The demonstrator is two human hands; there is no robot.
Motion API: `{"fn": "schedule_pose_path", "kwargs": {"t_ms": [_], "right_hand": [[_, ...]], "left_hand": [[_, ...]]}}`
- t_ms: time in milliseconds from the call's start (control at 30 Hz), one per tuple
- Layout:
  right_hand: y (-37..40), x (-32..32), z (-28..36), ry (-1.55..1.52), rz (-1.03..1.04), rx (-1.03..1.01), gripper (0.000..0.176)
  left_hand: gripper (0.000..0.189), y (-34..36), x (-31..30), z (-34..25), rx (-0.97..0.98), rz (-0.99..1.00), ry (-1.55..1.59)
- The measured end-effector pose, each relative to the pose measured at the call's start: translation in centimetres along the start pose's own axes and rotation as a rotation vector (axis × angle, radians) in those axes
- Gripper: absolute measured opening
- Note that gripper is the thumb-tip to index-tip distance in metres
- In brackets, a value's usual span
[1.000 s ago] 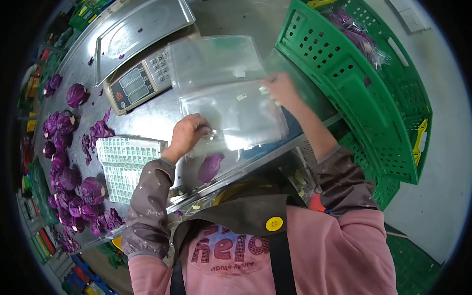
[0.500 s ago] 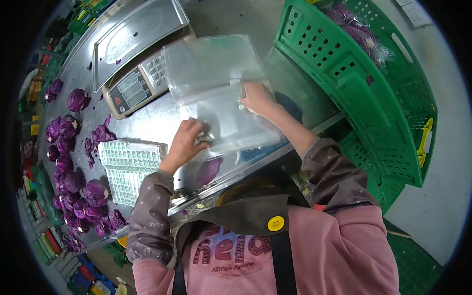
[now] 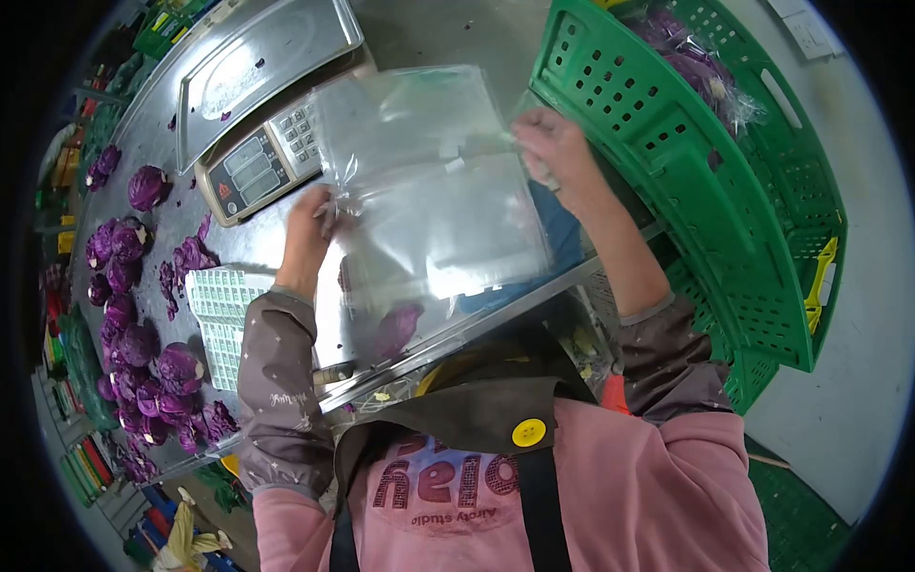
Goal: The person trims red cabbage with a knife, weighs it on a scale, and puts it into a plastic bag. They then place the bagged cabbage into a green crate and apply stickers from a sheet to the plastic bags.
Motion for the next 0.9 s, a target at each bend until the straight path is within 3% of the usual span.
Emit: {"fn": "schedule_pose_path", "kwargs": {"t_ms": [67,100,133,200,233,267,300,333,367,433,500,600,667,733,800,867,900], "right_hand": [[-0.1,1.7,-1.0,0.508,-0.045,-0.152,0.011],[-0.7,1.2,-2.8,0.702,-0.045,-0.097,0.01],[-1.2,1.4,-3.6,0.7,-0.044,-0.097,0.01],[-1.8,2.6,-5.8,1.031,0.069,-0.057,0.012],[-2.3,2.4,-6.8,1.026,0.073,-0.053,0.012],[-2.7,2.6,-7.5,1.227,0.122,-0.144,0.014],[-2.8,3.3,-7.6,1.428,0.172,-0.239,0.015],[-2.8,3.3,-7.7,1.428,0.176,-0.238,0.015],[-2.7,3.1,-7.4,1.317,0.157,-0.232,0.014],[-2.1,3.5,-6.3,1.208,0.141,-0.22,0.012],[-1.4,2.6,-5.1,0.62,-0.019,-0.088,0.011],[-1.0,1.1,-4.3,0.411,-0.061,-0.028,0.01],[-1.2,1.1,-5.5,0.573,0.026,-0.023,0.01],[-1.1,1.1,-7.1,0.734,0.102,-0.014,0.012],[-1.1,2.7,-8.4,1.068,0.291,-0.095,0.014],[-1.6,2.9,-8.5,1.104,0.221,-0.106,0.018],[-1.7,2.9,-7.9,1.083,0.114,-0.083,0.025]], "left_hand": [[0.014,-0.7,-4.5,0.6,0.077,-0.329,0.498],[0.015,0.3,-4.5,-0.4,0.187,-0.348,0.345],[0.017,2.2,-4.0,-1.3,0.295,-0.367,0.19],[0.016,4.7,-0.6,-1.6,0.301,-0.154,-0.199],[0.016,5.7,1.4,-1.4,0.333,-0.013,-0.427],[0.021,6.6,3.3,-1.0,0.362,0.132,-0.651],[0.028,7.5,4.4,-0.8,0.533,0.165,-0.887],[0.036,8.4,5.6,-0.6,0.704,0.197,-1.12],[0.047,8.5,6.1,-0.1,0.73,0.238,-1.265],[0.047,8.0,5.9,-0.2,0.708,0.138,-1.201],[0.053,7.1,5.6,-0.4,0.672,0.028,-1.217],[0.056,6.5,6.3,-0.9,0.56,-0.023,-1.381],[0.062,6.1,7.2,-1.1,0.561,-0.013,-1.481],[0.062,5.9,7.3,-1.8,0.526,-0.132,-1.454],[0.06,5.8,7.3,-2.5,0.51,-0.2,-1.398],[0.059,5.7,6.7,-2.9,0.482,-0.274,-1.341],[0.057,6.0,6.5,-3.5,0.579,-0.305,-1.236]]}}
Point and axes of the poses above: each hand's wrist, its own y-axis away from the middle knuckle, its own x-axis out of the palm, z = x × y, the point moved 7 cm from there along -y, towards the middle knuckle, and after that the axes turned 13 degrees about -y, right-handed, at the moved point
